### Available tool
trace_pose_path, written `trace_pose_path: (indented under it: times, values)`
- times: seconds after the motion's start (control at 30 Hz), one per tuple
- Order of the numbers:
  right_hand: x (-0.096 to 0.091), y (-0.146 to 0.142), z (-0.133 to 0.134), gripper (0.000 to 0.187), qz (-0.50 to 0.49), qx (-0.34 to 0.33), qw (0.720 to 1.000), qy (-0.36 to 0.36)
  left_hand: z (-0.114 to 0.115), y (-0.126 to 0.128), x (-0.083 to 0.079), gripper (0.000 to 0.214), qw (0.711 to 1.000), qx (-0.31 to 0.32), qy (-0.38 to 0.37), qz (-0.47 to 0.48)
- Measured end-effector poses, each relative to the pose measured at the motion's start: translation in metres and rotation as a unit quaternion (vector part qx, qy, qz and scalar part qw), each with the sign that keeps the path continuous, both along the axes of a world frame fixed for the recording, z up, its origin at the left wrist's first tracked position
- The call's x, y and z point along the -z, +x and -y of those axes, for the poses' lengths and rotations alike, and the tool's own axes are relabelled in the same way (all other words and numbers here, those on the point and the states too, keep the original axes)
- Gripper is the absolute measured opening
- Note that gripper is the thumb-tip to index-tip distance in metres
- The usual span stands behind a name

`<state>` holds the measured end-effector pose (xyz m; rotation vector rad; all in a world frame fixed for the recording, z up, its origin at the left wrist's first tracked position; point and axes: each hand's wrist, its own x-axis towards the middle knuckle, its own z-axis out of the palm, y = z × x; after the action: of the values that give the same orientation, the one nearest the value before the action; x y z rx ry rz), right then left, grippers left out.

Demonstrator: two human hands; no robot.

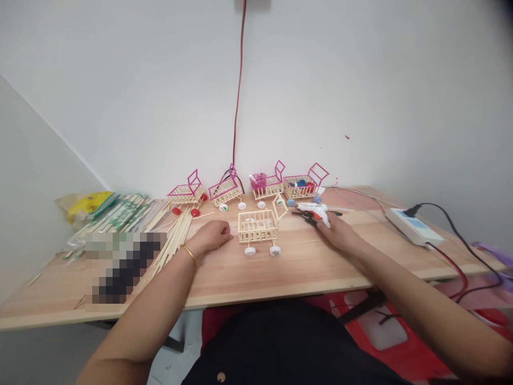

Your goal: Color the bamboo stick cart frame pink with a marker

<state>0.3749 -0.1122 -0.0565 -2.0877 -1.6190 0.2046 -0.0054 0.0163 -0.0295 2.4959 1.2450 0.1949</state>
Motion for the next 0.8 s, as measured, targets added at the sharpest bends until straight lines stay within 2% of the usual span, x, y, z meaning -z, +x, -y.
trace_pose_path:
  times: [0.1, 0.17, 0.27, 0.43, 0.53, 0.6, 0.67, 0.73, 0.8]
  values:
    - [-0.003, 0.007, 0.004, 0.047, -0.031, -0.002, 0.998, 0.059, 0.0, 0.0, 0.0, 0.018, 1.0, -0.004, -0.005, 0.005]
    - [-0.004, 0.01, 0.004, 0.048, -0.026, -0.031, 0.996, 0.074, -0.001, -0.001, 0.001, 0.019, 1.0, -0.008, -0.004, 0.01]
    - [-0.003, 0.013, 0.002, 0.044, -0.002, -0.056, 0.997, 0.061, -0.001, -0.001, 0.001, 0.019, 1.0, -0.009, -0.007, 0.011]
    - [0.004, 0.014, -0.003, 0.036, 0.057, -0.048, 0.997, 0.014, -0.003, -0.001, 0.004, 0.02, 1.0, -0.004, -0.01, 0.027]
    - [0.005, 0.016, -0.001, 0.04, 0.084, -0.049, 0.995, 0.0, -0.004, -0.001, 0.007, 0.019, 0.999, -0.006, -0.013, 0.042]
    - [0.001, 0.017, 0.001, 0.046, 0.108, -0.03, 0.994, 0.019, -0.004, 0.0, 0.009, 0.019, 0.998, -0.012, -0.018, 0.052]
    - [-0.008, 0.013, 0.004, 0.052, 0.118, -0.016, 0.991, 0.069, -0.003, 0.001, 0.008, 0.02, 0.997, -0.018, -0.016, 0.067]
    - [-0.02, 0.003, 0.007, 0.056, 0.087, -0.039, 0.989, 0.111, -0.002, 0.003, 0.005, 0.021, 0.996, -0.029, -0.001, 0.087]
    - [-0.032, -0.013, 0.007, 0.061, 0.023, -0.068, 0.992, 0.103, 0.0, 0.005, 0.0, 0.024, 0.992, -0.049, 0.027, 0.117]
